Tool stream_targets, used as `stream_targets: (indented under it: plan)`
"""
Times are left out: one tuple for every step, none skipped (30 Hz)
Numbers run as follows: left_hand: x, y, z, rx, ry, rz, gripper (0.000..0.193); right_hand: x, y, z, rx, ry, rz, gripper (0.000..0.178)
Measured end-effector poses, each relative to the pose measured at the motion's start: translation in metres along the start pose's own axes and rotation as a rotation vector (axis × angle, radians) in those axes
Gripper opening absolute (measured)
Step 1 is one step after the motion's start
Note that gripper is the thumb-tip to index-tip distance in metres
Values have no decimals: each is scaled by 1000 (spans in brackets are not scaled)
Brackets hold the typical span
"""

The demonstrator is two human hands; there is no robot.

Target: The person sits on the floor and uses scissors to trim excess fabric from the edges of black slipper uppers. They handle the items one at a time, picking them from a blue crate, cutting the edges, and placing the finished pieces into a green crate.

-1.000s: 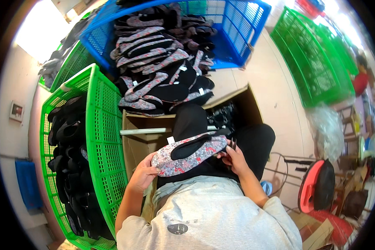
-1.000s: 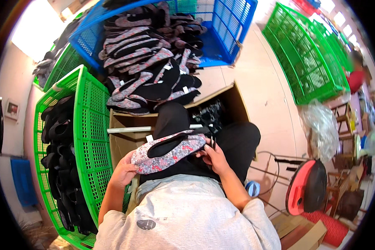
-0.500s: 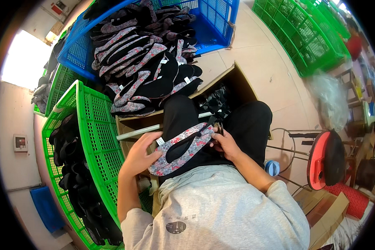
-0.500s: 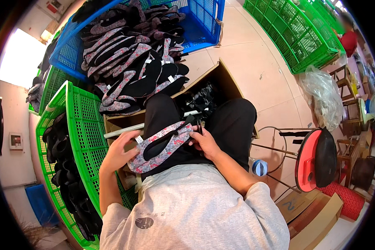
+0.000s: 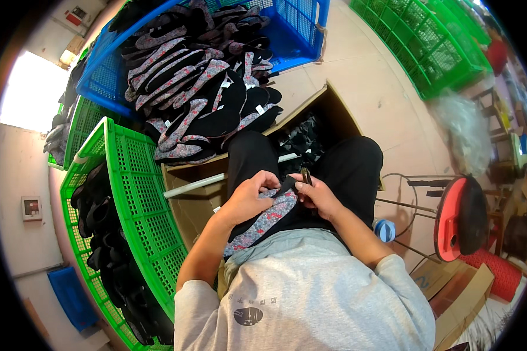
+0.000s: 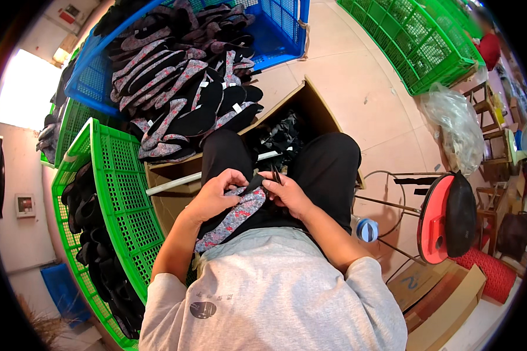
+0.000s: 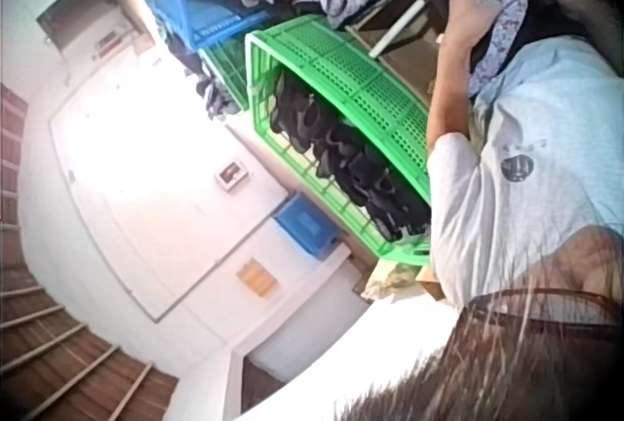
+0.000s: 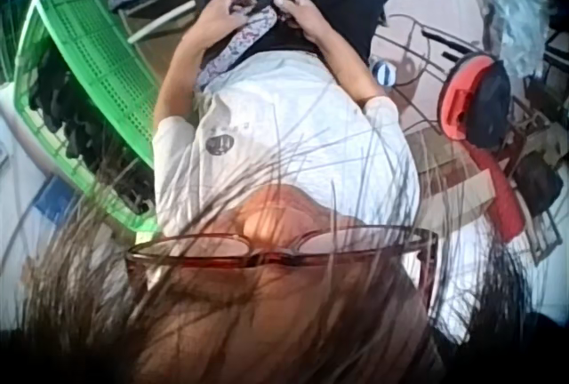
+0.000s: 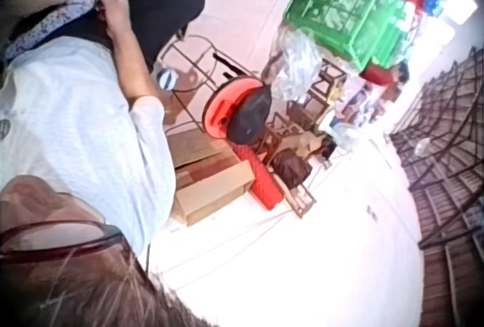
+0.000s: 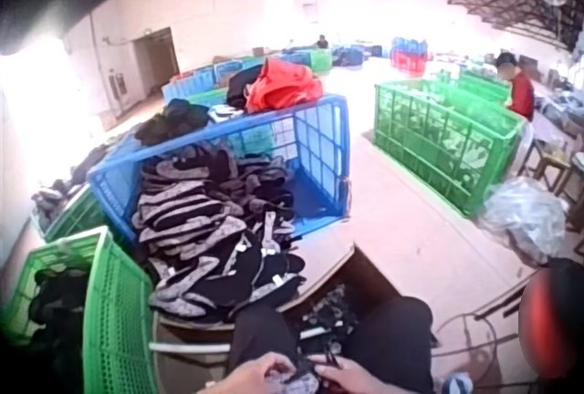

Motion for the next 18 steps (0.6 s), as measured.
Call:
stream_targets:
  plan:
    - [0,-4,-3,60,-1,-5,42,-2,-3,-1,34,-41,21,41]
    - [-1,-6,-5,47,4,-4,43,-3,-8,-4,69,-83,41,40]
    - [-1,-9,-6,33,9,-2,43,-4,-14,-7,139,-122,64,33]
    - [-1,-10,-8,22,12,-2,44,-9,-11,-5,197,-139,127,30]
    - [0,-4,-7,40,17,18,43,-17,-4,-2,255,-155,190,28]
    - [-1,-8,-8,75,32,21,43,-22,0,0,312,-170,253,25]
    - [-2,-11,-8,111,51,28,43,-24,1,1,351,-157,232,21]
    - [-2,-12,-8,147,69,34,42,-25,4,3,329,-149,235,19]
    - [-1,-12,-8,186,48,93,42,-26,8,5,307,-140,239,17]
    - [-2,-16,-9,229,66,69,40,-26,11,8,288,-132,240,15]
    - [-3,-23,-11,271,84,46,39,-25,13,10,297,-130,276,13]
    - [-4,-27,-12,313,102,23,38,-24,15,13,305,-128,312,10]
    - [-4,-22,-10,338,83,30,41,-22,15,13,314,-125,350,9]
    - [-5,-24,-10,368,87,37,40,-21,15,12,258,-136,372,7]
    - [-6,-26,-10,398,91,44,40,-18,14,12,202,-146,393,6]
    - [-6,-27,-10,425,94,49,39,-16,13,10,144,-155,418,5]
    - [-6,-28,-10,375,102,39,37,-15,13,9,99,-151,428,5]
    - [-6,-29,-10,324,109,29,36,-14,14,8,52,-147,439,5]
Point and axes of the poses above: each hand's wrist, its own x-axis away from the middle knuckle, its own z-axis out of the back of the hand, y = z × x, the point moved 1 cm from there along -x, towards the middle knuckle, and after that the axes turned 7 degrees about -x, right-handed, at the moved point
